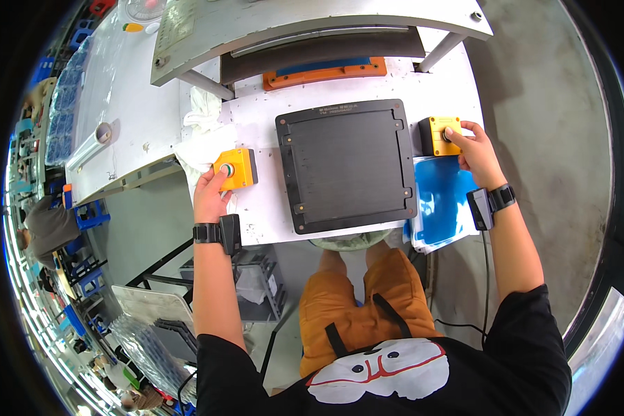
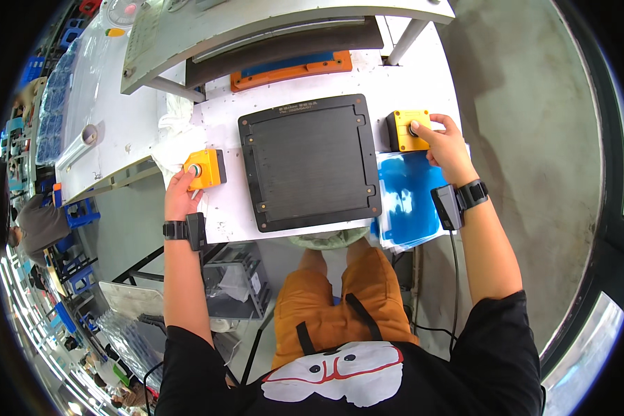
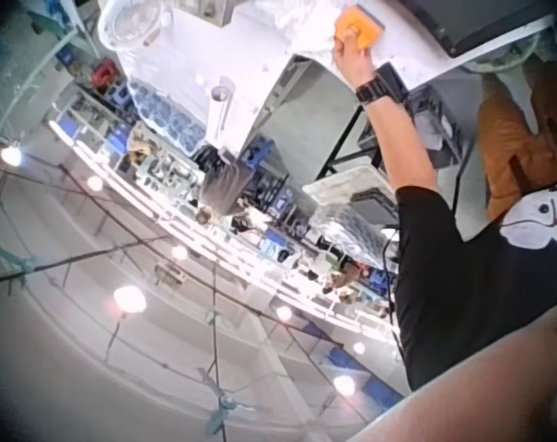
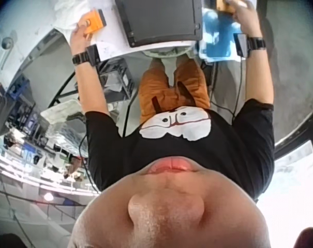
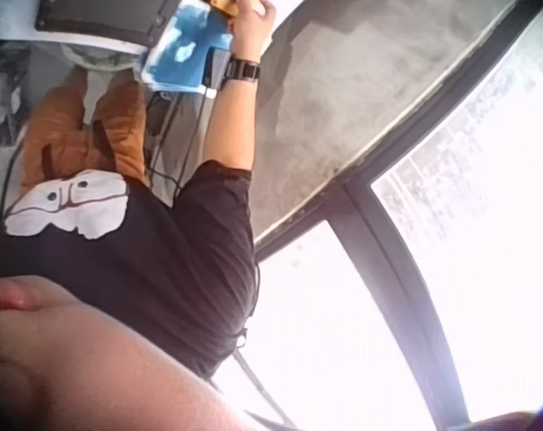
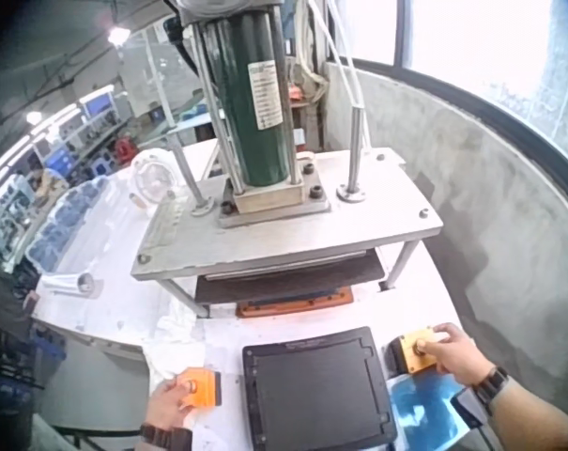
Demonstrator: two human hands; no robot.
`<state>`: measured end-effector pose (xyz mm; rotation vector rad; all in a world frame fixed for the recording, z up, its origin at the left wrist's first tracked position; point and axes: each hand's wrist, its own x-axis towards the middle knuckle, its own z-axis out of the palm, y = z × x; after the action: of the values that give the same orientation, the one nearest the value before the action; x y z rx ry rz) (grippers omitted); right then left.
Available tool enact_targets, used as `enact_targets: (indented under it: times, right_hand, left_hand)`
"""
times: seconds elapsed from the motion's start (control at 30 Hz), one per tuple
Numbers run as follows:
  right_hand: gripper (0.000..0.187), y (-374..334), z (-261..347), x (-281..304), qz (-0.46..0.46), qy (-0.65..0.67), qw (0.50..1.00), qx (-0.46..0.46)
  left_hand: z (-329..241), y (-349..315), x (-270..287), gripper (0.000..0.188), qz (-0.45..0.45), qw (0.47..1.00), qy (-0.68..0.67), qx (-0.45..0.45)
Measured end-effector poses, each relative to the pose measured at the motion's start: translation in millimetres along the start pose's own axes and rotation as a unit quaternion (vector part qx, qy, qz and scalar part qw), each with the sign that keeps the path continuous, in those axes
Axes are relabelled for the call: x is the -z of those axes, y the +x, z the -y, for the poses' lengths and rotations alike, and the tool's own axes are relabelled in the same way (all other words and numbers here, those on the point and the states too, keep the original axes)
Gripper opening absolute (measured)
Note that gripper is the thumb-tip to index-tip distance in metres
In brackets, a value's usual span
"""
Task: The recorder prepares and installs plastic or rubber components into an electronic housing using a heat press machine.
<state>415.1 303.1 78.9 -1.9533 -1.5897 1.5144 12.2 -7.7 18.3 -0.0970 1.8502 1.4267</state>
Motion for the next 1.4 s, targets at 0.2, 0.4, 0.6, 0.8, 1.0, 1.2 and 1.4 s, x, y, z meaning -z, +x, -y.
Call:
enact_targets:
  times: [0.2, 0.4, 0.6, 0.8, 1.0, 1.2, 1.4]
  right_hand:
    - [0.059, -3, 2, 0, -0.001, -0.019, 1.000, 0.012]
    - [0.058, -11, -3, 13, 0.024, 0.025, 0.999, -0.001]
    - [0.035, -67, -9, 30, 0.032, 0.064, 0.993, 0.090]
    - [0.018, -147, -11, -8, 0.215, 0.012, 0.965, 0.151]
    - [0.018, -207, -2, -63, 0.473, -0.129, 0.844, 0.219]
    - [0.022, -264, 24, -144, 0.594, -0.283, 0.679, 0.326]
    - [0.021, -347, 20, -205, 0.655, -0.326, 0.584, 0.352]
  left_hand:
    - [-3, 4, 3, 0.035, 0.017, 1.000, 0.018, 0.001]
    - [6, -15, 1, 0.048, 0.026, 0.998, -0.057, -0.026]
    - [54, -81, 37, 0.026, -0.017, 0.995, 0.024, -0.091]
    - [233, -227, 123, 0.018, -0.082, 0.969, 0.231, 0.027]
    - [388, -417, 153, 0.033, -0.285, 0.872, 0.258, 0.304]
    - [426, -548, 79, 0.033, -0.456, 0.823, 0.011, 0.340]
    - [458, -556, 73, 0.030, -0.607, 0.759, -0.079, 0.219]
